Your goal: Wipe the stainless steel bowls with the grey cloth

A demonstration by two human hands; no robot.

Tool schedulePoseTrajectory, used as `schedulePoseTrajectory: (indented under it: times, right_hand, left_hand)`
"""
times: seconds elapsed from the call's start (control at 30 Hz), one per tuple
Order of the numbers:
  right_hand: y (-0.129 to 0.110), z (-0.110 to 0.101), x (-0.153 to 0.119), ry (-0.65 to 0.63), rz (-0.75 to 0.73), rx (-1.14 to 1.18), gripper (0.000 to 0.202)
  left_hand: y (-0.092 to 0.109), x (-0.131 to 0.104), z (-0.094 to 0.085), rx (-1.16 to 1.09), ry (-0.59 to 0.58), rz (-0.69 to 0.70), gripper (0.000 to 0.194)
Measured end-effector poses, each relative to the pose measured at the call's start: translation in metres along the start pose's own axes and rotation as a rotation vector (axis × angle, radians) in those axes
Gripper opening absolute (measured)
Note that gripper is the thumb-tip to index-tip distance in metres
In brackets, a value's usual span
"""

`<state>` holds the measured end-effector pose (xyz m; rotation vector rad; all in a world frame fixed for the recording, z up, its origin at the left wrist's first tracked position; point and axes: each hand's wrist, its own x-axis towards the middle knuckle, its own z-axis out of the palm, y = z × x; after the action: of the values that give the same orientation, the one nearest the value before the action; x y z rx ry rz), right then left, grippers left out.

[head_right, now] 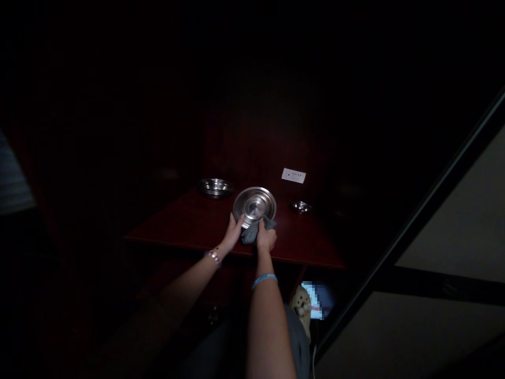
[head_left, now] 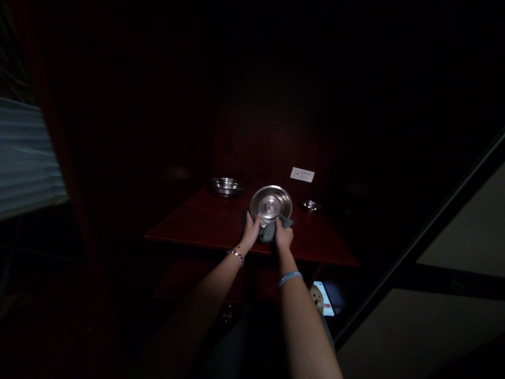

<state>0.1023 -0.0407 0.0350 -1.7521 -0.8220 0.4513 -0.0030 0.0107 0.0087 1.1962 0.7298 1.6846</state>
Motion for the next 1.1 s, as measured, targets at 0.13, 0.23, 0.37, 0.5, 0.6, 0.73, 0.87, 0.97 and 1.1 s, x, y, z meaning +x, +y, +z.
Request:
schedulePoseTrajectory:
  times: [0.13, 0.23, 0.37, 0.5, 0.6, 0.73, 0.87, 0.97, 1.1]
  right_hand:
    - [-0.002, 0.003, -0.001, 0.011, -0.027, 0.022, 0.05]
    - [-0.002, 0.004, -0.001, 0.024, -0.031, 0.021, 0.046]
    - [-0.002, 0.003, -0.001, 0.035, -0.035, 0.01, 0.045]
    - [-0.004, 0.002, 0.0, 0.037, -0.026, -0.004, 0.046]
    - [-0.004, 0.003, 0.001, 0.045, -0.015, -0.005, 0.046]
    - [-0.002, 0.005, 0.0, 0.041, -0.014, -0.01, 0.052]
    - [-0.001, 0.006, -0.002, 0.021, -0.035, -0.044, 0.055]
    - [-0.002, 0.006, -0.003, 0.016, -0.053, -0.048, 0.053]
    - [-0.002, 0.007, -0.004, 0.011, -0.061, -0.025, 0.048]
  left_hand:
    - [0.003, -0.001, 0.002, 0.006, -0.045, 0.02, 0.046]
    - [0.006, -0.003, 0.002, 0.016, -0.069, 0.015, 0.046]
    - [0.008, -0.005, 0.003, 0.043, -0.046, -0.013, 0.044]
    - [0.009, -0.005, 0.004, 0.067, -0.028, -0.059, 0.043]
    - [0.008, -0.005, 0.004, 0.078, -0.038, -0.032, 0.044]
    - [0.006, -0.004, 0.004, 0.07, -0.057, -0.002, 0.049]
    - [0.002, -0.001, 0.004, 0.06, -0.018, -0.015, 0.05]
    - [-0.002, 0.001, 0.003, 0.063, -0.023, -0.015, 0.049]
    - [-0.008, 0.002, 0.001, 0.097, -0.054, -0.017, 0.049]
